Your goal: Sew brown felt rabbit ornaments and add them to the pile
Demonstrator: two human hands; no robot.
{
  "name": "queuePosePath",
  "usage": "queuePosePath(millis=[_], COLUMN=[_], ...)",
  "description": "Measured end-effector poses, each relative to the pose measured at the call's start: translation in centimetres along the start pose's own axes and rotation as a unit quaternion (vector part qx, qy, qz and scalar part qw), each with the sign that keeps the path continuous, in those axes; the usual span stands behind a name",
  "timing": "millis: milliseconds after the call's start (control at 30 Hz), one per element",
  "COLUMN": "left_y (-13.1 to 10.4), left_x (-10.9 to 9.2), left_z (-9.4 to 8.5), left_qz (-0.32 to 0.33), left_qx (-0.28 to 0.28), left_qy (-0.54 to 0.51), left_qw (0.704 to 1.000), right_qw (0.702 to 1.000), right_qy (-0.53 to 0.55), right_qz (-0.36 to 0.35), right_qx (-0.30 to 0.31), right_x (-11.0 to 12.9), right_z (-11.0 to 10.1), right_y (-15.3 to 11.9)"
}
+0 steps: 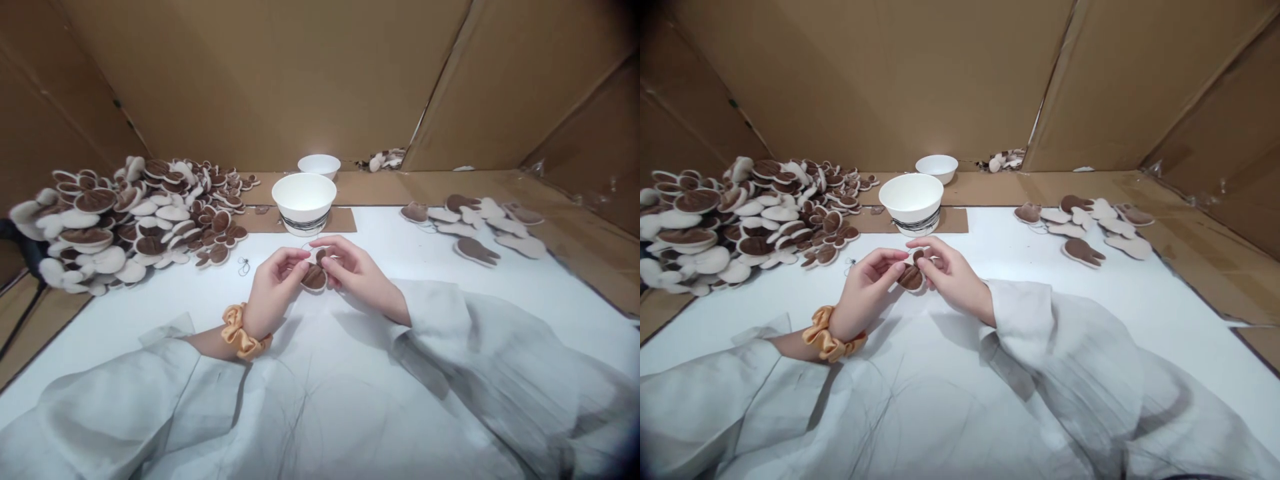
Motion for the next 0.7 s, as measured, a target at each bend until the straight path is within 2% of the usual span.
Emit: queuePosePath(millis=[133,333,533,633,700], left_y=[0.0,0.1,0.3,0.6,0.9], left_x=[0.4,1.7,1.2,0.8,0.5], left_z=[0.0,0.2,0.5,0.5,0.6], left_qz=[-0.013,-0.078,-0.147,-0.15,-0.123], left_qx=[0.005,0.003,-0.015,0.004,0.036], left_qy=[-0.014,-0.131,-0.217,-0.226,-0.201], left_qw=[1.0,0.988,0.965,0.962,0.971], right_qw=[0.999,0.994,0.996,0.996,0.996], right_qy=[-0.037,-0.107,-0.091,-0.087,-0.088], right_qz=[-0.013,-0.014,-0.02,-0.032,-0.021], right_qx=[0.002,-0.007,0.006,-0.008,-0.024], right_x=[-0.1,-0.1,0.1,0.3,0.1], right_z=[0.1,-0.2,0.2,0.1,0.0], right_y=[0.0,0.0,0.0,-0.1,-0.2])
Point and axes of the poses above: each hand's wrist, its own y-axis towards the middle knuckle, its own z-axis out of the palm, x = y × z, the point moved 8 cm from there along y, towards the middle knuckle, and after that the axes turned 9 degrees about -y, right-handed, at the moved point
